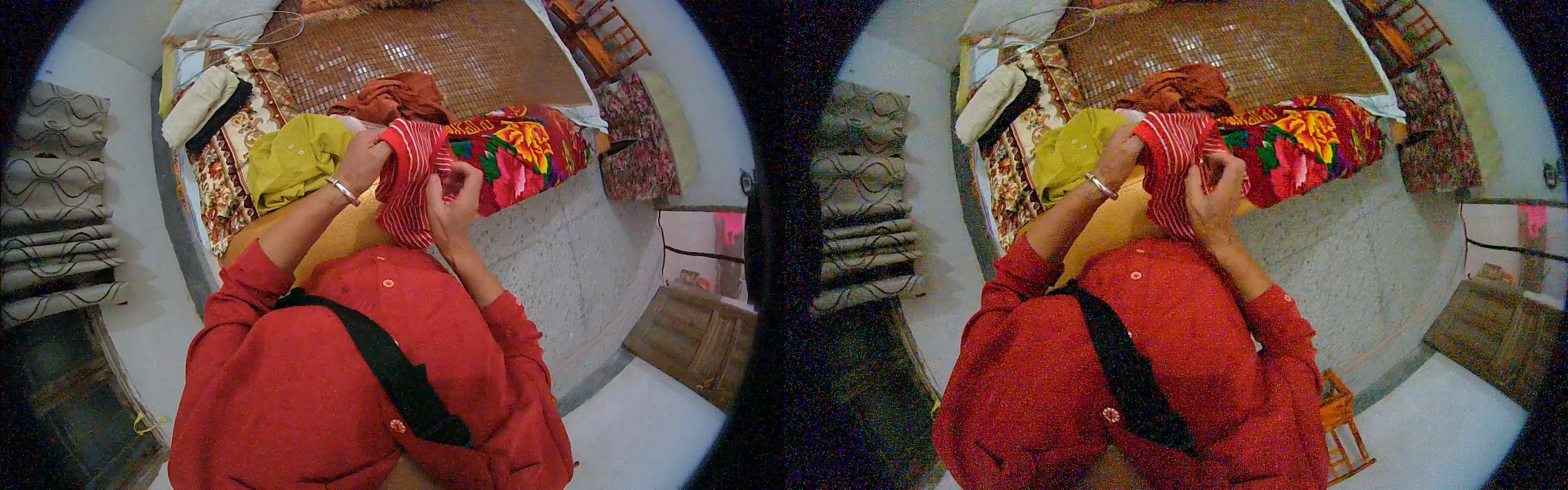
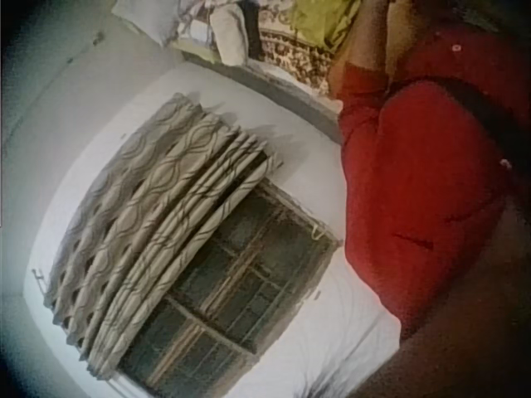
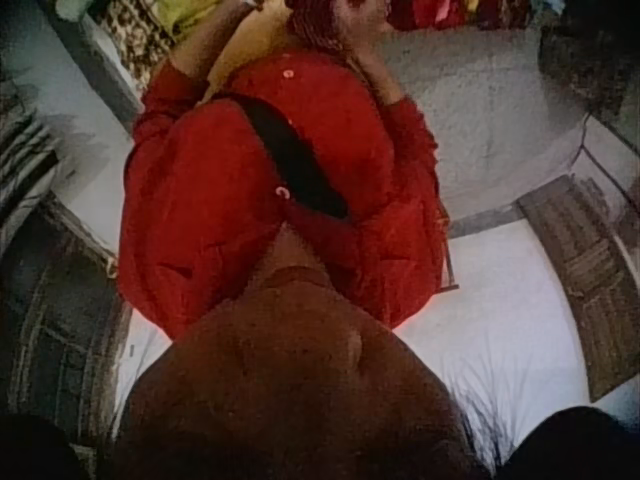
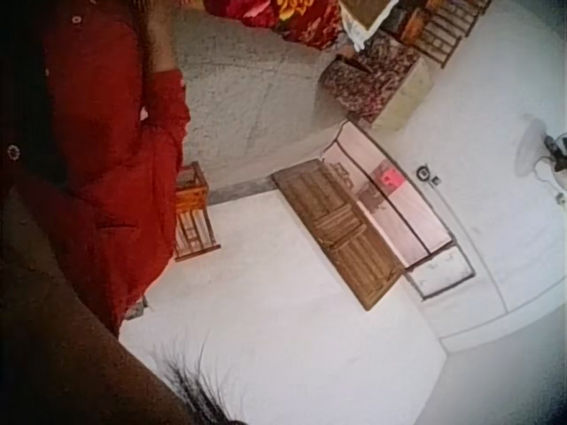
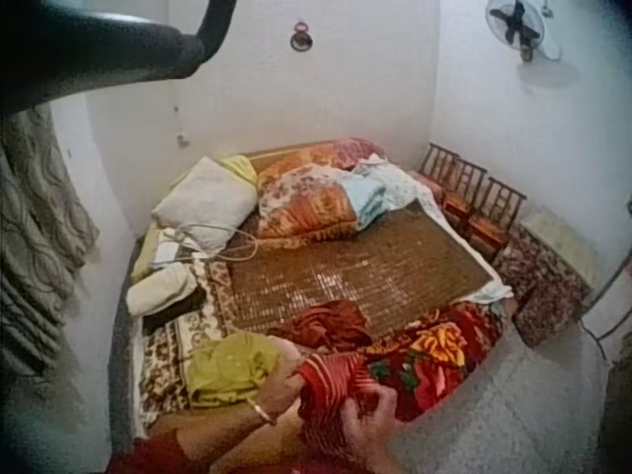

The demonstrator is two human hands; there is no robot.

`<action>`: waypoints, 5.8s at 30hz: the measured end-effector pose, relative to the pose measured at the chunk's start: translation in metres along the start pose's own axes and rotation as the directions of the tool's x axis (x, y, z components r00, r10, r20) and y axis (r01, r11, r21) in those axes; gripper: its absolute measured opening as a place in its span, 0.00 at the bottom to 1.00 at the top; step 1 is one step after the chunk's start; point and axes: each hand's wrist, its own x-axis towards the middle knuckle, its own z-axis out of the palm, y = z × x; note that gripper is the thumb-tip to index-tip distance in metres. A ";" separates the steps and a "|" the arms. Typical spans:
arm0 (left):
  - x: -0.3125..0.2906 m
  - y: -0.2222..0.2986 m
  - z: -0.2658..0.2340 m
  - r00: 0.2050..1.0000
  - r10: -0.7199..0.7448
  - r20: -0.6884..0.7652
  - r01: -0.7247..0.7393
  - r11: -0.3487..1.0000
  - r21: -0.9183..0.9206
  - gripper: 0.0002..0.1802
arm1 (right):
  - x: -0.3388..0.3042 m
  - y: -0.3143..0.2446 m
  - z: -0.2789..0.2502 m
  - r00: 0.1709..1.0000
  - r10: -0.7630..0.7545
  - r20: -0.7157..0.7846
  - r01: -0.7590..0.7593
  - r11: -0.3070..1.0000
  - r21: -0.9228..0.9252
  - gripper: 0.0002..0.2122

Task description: The person folds several items of clothing on a bed. They handle a dark pair of pants, a light-colored pair of shorts, a red and white striped shirt, an orange shirt, and a light pink top. Each item is unfolded, smoothed, and folded into a neat stack on the bed surface.

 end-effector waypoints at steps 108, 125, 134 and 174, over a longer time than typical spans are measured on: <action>-0.012 -0.106 0.023 0.833 0.330 0.445 -0.544 0.637 0.546 0.30 | 0.050 0.179 -0.135 0.907 0.347 0.240 -0.210 0.865 -0.456 0.18; 0.007 -0.095 0.031 0.820 0.496 0.285 -0.557 0.575 0.600 0.09 | 0.055 0.161 -0.132 0.928 -0.182 0.324 0.294 0.893 -0.342 0.06; -0.024 0.017 -0.001 0.989 0.034 0.146 -0.047 0.995 0.088 0.09 | 0.098 0.107 -0.149 0.943 0.246 0.226 -0.274 0.956 0.101 0.04; -0.035 -0.137 0.001 0.938 -0.347 -0.026 0.348 0.933 0.096 0.15 | 0.040 0.182 -0.083 0.850 0.372 0.374 -0.046 0.758 -0.650 0.20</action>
